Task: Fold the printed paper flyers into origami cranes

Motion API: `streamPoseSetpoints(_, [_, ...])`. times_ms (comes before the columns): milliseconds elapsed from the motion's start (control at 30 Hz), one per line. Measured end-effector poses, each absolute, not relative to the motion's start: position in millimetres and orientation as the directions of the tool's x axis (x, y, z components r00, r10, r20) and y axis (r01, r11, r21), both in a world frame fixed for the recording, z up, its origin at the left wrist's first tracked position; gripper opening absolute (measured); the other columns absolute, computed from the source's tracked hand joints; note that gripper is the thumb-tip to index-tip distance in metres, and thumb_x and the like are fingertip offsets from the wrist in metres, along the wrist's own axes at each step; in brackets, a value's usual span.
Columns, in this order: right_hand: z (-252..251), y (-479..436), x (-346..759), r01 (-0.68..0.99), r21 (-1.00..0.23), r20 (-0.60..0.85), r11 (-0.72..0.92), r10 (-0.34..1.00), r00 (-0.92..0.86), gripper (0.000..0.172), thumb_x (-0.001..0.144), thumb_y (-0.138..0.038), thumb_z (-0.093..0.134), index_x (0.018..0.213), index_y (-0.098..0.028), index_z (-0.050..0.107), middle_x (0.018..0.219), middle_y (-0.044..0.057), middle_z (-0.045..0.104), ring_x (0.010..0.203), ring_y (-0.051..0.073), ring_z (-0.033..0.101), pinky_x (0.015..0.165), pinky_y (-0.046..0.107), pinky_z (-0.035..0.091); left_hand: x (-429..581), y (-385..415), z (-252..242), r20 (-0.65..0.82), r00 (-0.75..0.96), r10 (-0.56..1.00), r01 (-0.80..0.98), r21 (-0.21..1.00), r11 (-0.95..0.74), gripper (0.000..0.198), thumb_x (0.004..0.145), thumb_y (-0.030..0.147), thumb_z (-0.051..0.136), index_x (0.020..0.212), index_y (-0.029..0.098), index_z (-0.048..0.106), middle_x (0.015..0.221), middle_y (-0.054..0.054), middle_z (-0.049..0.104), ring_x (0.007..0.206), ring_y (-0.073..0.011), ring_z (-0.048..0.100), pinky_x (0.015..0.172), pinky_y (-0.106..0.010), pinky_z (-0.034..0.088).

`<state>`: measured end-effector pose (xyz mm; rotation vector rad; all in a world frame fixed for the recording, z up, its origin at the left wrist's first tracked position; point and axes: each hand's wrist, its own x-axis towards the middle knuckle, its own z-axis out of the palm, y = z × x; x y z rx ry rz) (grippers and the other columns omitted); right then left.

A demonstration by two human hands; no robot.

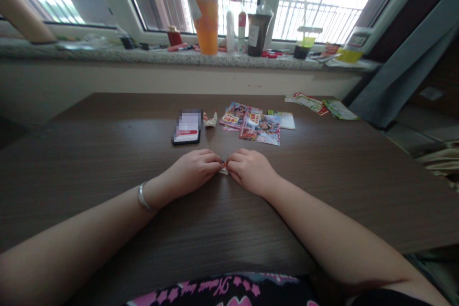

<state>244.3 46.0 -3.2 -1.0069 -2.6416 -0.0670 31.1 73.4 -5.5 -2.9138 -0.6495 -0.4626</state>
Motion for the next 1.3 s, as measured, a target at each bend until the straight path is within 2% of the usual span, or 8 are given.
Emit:
streamPoseSetpoints(133, [-1.4, 41.1, 241.9, 0.662, 0.028, 0.264, 0.749, 0.633, -0.728, 0.026, 0.095, -0.023, 0.045, 0.09, -0.018, 0.07, 0.099, 0.01, 0.07, 0.093, 0.022, 0.059, 0.08, 0.035, 0.045, 30.7, 72.0, -2.6, 0.244, 0.895, 0.374, 0.408, -0.108, -0.906, 0.016, 0.089, 0.011, 0.052, 0.092, 0.013, 0.068, 0.092, -0.009, 0.067, 0.085, -0.0197, 0.061, 0.077, -0.032, 0.051])
streamPoseSetpoints(267, [-1.3, 37.0, 238.9, 0.689, 0.035, 0.256, 0.724, 0.66, -0.707, 0.023, 0.094, -0.027, 0.049, 0.091, -0.018, 0.07, 0.098, 0.011, 0.07, 0.089, 0.022, 0.06, 0.076, 0.034, 0.044, 30.9, 70.7, -1.1, 0.212, 0.899, 0.384, 0.409, -0.089, -0.908, 0.014, 0.087, 0.012, 0.055, 0.093, 0.013, 0.067, 0.089, -0.01, 0.066, 0.085, -0.0209, 0.061, 0.076, -0.034, 0.051])
streamPoseSetpoints(400, [-2.2, 35.5, 236.0, 0.724, 0.015, 0.259, 0.69, 0.696, -0.669, 0.021, 0.094, -0.024, 0.05, 0.089, -0.018, 0.07, 0.096, 0.01, 0.07, 0.088, 0.021, 0.061, 0.075, 0.032, 0.043, 31.0, 69.7, -2.3, 0.234, 0.886, 0.4, 0.425, -0.065, -0.903, 0.017, 0.089, 0.012, 0.052, 0.091, 0.013, 0.068, 0.09, -0.01, 0.066, 0.084, -0.0205, 0.061, 0.077, -0.034, 0.051])
streamPoseSetpoints(600, [-2.2, 35.9, 233.4, 0.769, 0.065, 0.255, 0.636, 0.734, -0.629, 0.019, 0.091, -0.026, 0.051, 0.092, -0.017, 0.067, 0.095, 0.01, 0.07, 0.088, 0.022, 0.062, 0.076, 0.033, 0.043, 32.5, 67.0, -4.4, 0.31, 0.837, 0.451, 0.471, 0.011, -0.882, 0.018, 0.089, 0.015, 0.051, 0.097, 0.014, 0.067, 0.1, -0.01, 0.066, 0.091, -0.0208, 0.059, 0.084, -0.034, 0.05])
streamPoseSetpoints(733, [-1.7, 39.2, 235.0, 0.792, -0.026, 0.272, 0.61, 0.767, -0.582, 0.015, 0.086, -0.024, 0.054, 0.09, -0.018, 0.067, 0.093, 0.008, 0.07, 0.088, 0.022, 0.063, 0.078, 0.034, 0.044, 32.8, 66.8, -6.2, 0.307, 0.818, 0.487, 0.497, 0.051, -0.866, 0.018, 0.09, 0.023, 0.054, 0.102, 0.015, 0.064, 0.101, -0.009, 0.064, 0.094, -0.0218, 0.057, 0.085, -0.036, 0.049])
streamPoseSetpoints(1000, [-10.9, 50.0, 242.5, 0.706, -0.439, 0.315, 0.556, 0.831, -0.458, 0.01, 0.079, -0.016, 0.058, 0.084, -0.019, 0.066, 0.087, 0.004, 0.071, 0.084, 0.018, 0.063, 0.08, 0.029, 0.046, 28.6, 70.8, -9.9, 0.375, 0.736, 0.563, 0.54, 0.177, -0.823, 0.012, 0.09, 0.027, 0.057, 0.09, 0.017, 0.063, 0.087, -0.005, 0.064, 0.082, -0.0185, 0.057, 0.075, -0.031, 0.045])
streamPoseSetpoints(1133, [-10.5, 48.0, 242.2, 0.692, -0.439, 0.315, 0.573, 0.82, -0.478, 0.011, 0.084, -0.022, 0.057, 0.09, -0.019, 0.066, 0.087, 0.005, 0.07, 0.083, 0.018, 0.062, 0.077, 0.029, 0.046, 29.1, 69.9, -9.2, 0.408, 0.689, 0.599, 0.563, 0.219, -0.797, 0.01, 0.088, 0.023, 0.058, 0.084, 0.016, 0.064, 0.081, -0.005, 0.064, 0.077, -0.0175, 0.056, 0.07, -0.029, 0.044])
streamPoseSetpoints(1300, [-8.6, 43.5, 240.3, 0.725, -0.301, 0.363, 0.62, 0.777, -0.514, 0.013, 0.085, -0.029, 0.06, 0.091, -0.019, 0.066, 0.085, 0.005, 0.069, 0.082, 0.019, 0.061, 0.076, 0.03, 0.044, 30.7, 67.9, -7.9, 0.422, 0.69, 0.588, 0.551, 0.219, -0.805, 0.011, 0.087, 0.025, 0.059, 0.082, 0.017, 0.064, 0.078, -0.004, 0.064, 0.073, -0.0176, 0.055, 0.067, -0.03, 0.042])
